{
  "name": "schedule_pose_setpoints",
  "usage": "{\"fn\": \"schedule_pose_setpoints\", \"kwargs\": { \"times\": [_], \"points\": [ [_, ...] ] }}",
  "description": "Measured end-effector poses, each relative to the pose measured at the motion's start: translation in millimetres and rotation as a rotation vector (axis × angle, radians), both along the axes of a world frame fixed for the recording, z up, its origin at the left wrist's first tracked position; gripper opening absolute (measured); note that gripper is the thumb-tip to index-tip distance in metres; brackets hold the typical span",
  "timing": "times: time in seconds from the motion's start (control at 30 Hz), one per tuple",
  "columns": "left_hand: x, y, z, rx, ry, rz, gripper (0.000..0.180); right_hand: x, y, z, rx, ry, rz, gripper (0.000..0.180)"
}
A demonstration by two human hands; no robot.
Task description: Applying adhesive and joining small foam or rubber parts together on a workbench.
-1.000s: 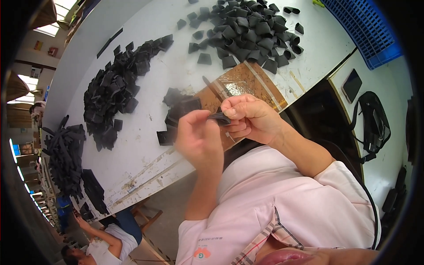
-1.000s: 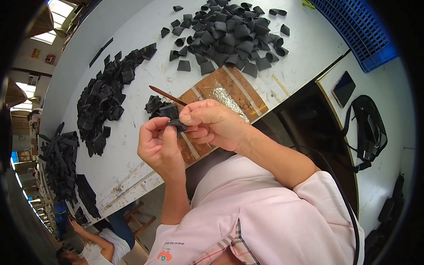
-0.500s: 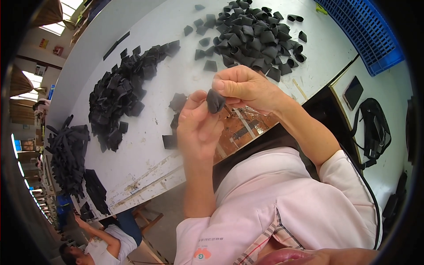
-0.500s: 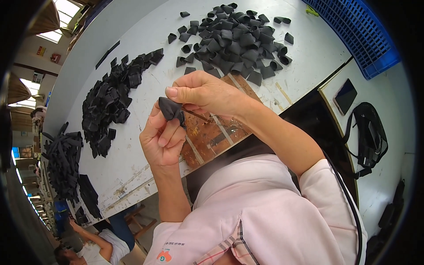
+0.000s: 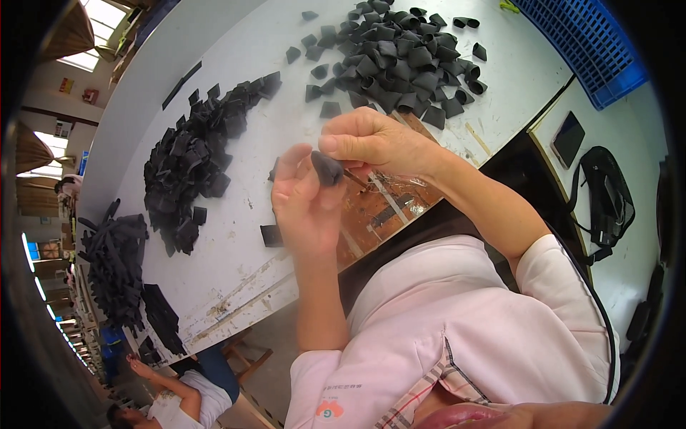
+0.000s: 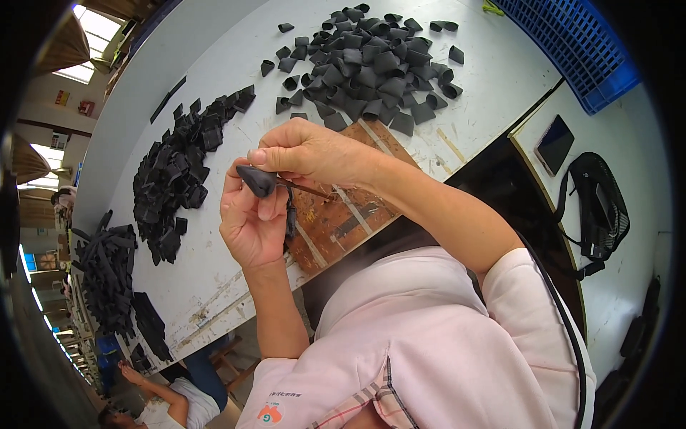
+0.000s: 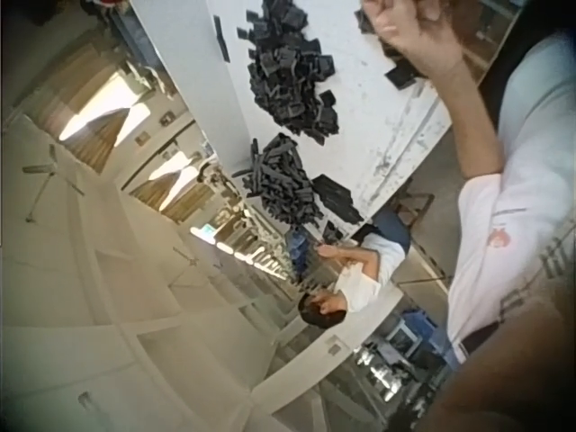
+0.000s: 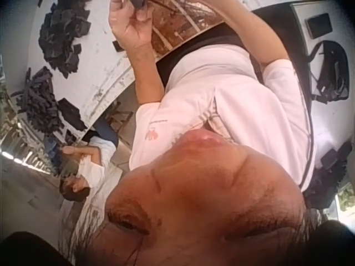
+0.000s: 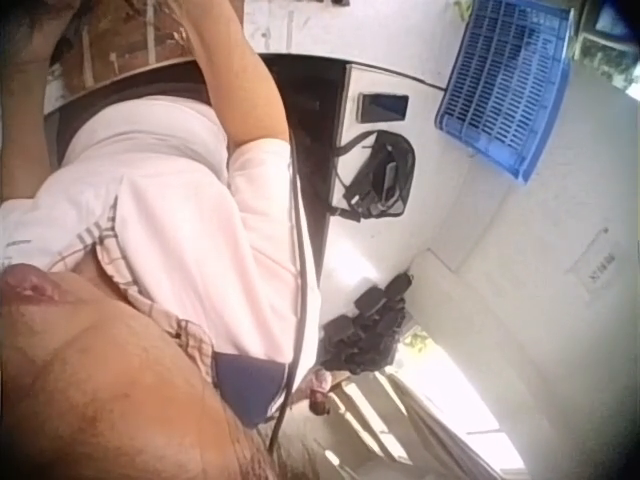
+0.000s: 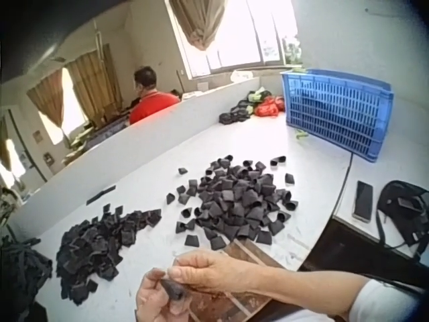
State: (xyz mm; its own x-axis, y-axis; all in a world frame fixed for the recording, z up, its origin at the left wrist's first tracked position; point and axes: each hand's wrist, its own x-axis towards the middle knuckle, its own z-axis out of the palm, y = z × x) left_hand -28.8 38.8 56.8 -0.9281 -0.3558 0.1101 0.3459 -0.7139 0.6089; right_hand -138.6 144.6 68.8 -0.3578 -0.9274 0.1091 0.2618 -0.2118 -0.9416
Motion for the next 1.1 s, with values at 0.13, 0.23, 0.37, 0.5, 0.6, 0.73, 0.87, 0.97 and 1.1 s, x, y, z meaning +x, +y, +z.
{"fn": "schedule_pose_setpoints", "kwargs": {
  "times": [0.13, 0.23, 0.37, 0.5, 0.6, 0.73, 0.87, 0.97, 1.1],
  "points": [
    [-2, 8, 10, -0.341, -0.106, 0.204, 0.03, -7, 3, 5, 0.098, 0.214, -0.129, 0.032],
    [-6, 18, 19, -0.819, -0.078, 0.578, 0.035, 2, 6, 10, 0.122, 0.489, -0.378, 0.028],
    [-4, 5, 22, -1.12, -0.011, 0.522, 0.024, 13, 20, 10, -0.099, 0.866, -0.683, 0.022],
    [-5, 4, 24, -1.121, -0.004, 0.542, 0.012, 19, 19, 15, -0.021, 0.999, -0.612, 0.018],
    [-2, -2, 25, -1.017, -0.006, 0.475, 0.011, 17, 14, 20, -0.073, 1.014, -0.612, 0.016],
    [-5, 7, 28, -1.132, -0.124, 0.575, 0.009, 19, 11, 10, -0.09, 0.902, -0.622, 0.014],
    [-8, 11, 27, -1.158, -0.07, 0.636, 0.01, 26, 10, 4, -0.104, 0.954, -0.729, 0.013],
    [-4, 13, 25, -1.24, -0.084, 0.704, 0.01, 31, 13, 13, -0.027, 0.951, -0.697, 0.013],
    [0, 15, 25, -0.7, -0.043, 0.598, 0.008, 32, 15, 29, 0.015, 0.861, -0.583, 0.015]
  ]
}}
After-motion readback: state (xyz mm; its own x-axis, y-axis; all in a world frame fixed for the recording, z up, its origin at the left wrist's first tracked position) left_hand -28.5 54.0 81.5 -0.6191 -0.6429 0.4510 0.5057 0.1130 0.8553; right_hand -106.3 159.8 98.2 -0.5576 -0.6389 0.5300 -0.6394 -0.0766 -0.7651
